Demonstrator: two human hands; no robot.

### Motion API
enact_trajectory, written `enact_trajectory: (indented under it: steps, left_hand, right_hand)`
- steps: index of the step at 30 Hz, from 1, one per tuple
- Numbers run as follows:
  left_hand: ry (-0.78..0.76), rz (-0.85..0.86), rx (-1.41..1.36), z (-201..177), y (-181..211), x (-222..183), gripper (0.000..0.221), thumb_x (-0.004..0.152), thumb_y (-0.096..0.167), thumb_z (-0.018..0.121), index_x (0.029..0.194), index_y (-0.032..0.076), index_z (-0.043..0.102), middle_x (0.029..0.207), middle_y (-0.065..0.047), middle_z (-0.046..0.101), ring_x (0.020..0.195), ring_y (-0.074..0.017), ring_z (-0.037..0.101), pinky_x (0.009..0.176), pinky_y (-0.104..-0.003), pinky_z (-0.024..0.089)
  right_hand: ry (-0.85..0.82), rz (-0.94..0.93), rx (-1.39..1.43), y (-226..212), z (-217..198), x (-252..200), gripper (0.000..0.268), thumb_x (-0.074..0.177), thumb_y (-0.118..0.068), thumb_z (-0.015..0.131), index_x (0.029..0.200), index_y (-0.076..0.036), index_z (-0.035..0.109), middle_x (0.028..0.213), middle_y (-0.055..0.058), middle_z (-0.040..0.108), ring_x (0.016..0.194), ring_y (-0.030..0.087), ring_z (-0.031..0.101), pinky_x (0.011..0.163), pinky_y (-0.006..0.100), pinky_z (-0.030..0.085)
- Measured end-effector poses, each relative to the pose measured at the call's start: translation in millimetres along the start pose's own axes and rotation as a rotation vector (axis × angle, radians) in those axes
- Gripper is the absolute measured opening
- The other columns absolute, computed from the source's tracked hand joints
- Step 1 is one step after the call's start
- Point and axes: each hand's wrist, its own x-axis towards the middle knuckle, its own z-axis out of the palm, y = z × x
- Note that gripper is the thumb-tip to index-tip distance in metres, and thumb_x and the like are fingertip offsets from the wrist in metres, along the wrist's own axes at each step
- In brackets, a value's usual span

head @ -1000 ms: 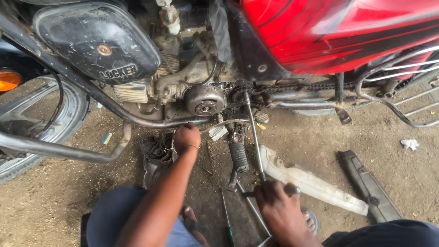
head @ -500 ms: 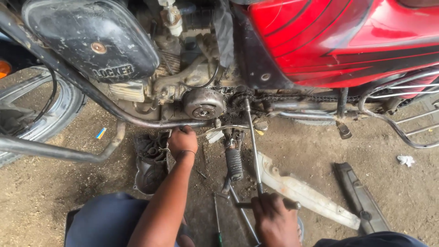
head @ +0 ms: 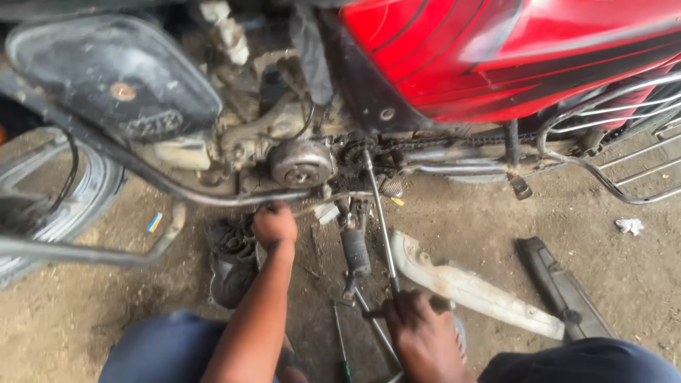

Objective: The person crouches beside a red motorcycle and works on the drive chain and front sprocket area by hand, fitting a sprocket component onto the chain. They then use a socket wrench to tighten a bolt on the chain cover, repositioning the wrench repeatedly.

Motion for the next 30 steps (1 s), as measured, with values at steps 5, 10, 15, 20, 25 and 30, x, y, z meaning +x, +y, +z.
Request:
enact_trajectory:
  steps: [5,10,15,20,25,30]
  left_hand:
    - [0.057,0.114,-0.068,21.1,-21.7,17.3,0.046,0.095,0.04,0.056,0.089,-0.001,0.075,0.093,-0.029,0.072,0.089,-0.0458,0.072,0.082,-0.053,0.056]
    - [0.052,0.093,-0.111,5.7,-9.1,-1.8,0.039,0.09,0.039,0.058,0.093,0.004,0.074,0.096,-0.025,0.073,0.092,-0.0456,0.071,0.082,-0.054,0.055]
    - [0.055,0.14,-0.038,-4.0,-11.6,-6.1,0.05,0.095,0.047,0.058,0.117,0.003,0.067,0.114,-0.031,0.071,0.107,-0.0477,0.067,0.093,-0.054,0.053]
    - [0.069,0.112,0.005,-18.4,-8.9,-55.1,0.071,0.095,0.053,0.06,0.141,0.001,0.045,0.14,-0.034,0.047,0.125,-0.0509,0.052,0.096,-0.058,0.047]
    - [0.216,0.453,0.137,-43.6,-21.8,-123.4,0.079,0.094,0.043,0.071,0.134,-0.018,0.042,0.126,-0.046,0.046,0.117,-0.0658,0.052,0.088,-0.062,0.049]
    - [-0.575,0.305,-0.795,-95.7,2.3,-202.2,0.04,0.097,0.041,0.053,0.106,0.005,0.067,0.093,-0.007,0.073,0.088,-0.0167,0.071,0.078,-0.034,0.058]
  right_hand:
    - [-0.019,0.094,0.067,-5.4,0.7,13.7,0.022,0.075,-0.014,0.073,0.097,-0.015,0.079,0.093,0.002,0.071,0.098,0.025,0.054,0.078,0.051,0.049]
    - [-0.015,0.13,0.099,-12.3,-15.7,21.7,0.018,0.074,-0.018,0.078,0.092,-0.014,0.078,0.081,0.002,0.071,0.087,0.023,0.057,0.079,0.052,0.048]
    - [0.105,0.258,0.406,-5.3,-18.1,21.6,0.015,0.07,-0.019,0.083,0.084,-0.018,0.076,0.077,0.0,0.068,0.077,0.024,0.057,0.067,0.041,0.043]
    - [0.172,0.347,0.5,-6.2,-6.5,13.9,0.02,0.065,-0.015,0.084,0.084,-0.017,0.076,0.077,-0.001,0.068,0.077,0.024,0.055,0.07,0.039,0.042]
    - [0.124,0.498,0.614,-8.1,3.5,7.3,0.022,0.061,-0.015,0.088,0.08,-0.017,0.076,0.072,-0.002,0.067,0.074,0.022,0.054,0.071,0.037,0.041]
    - [0.077,0.59,0.792,-10.1,6.6,3.4,0.018,0.065,-0.018,0.09,0.078,-0.017,0.078,0.071,-0.005,0.071,0.073,0.015,0.056,0.078,0.035,0.037]
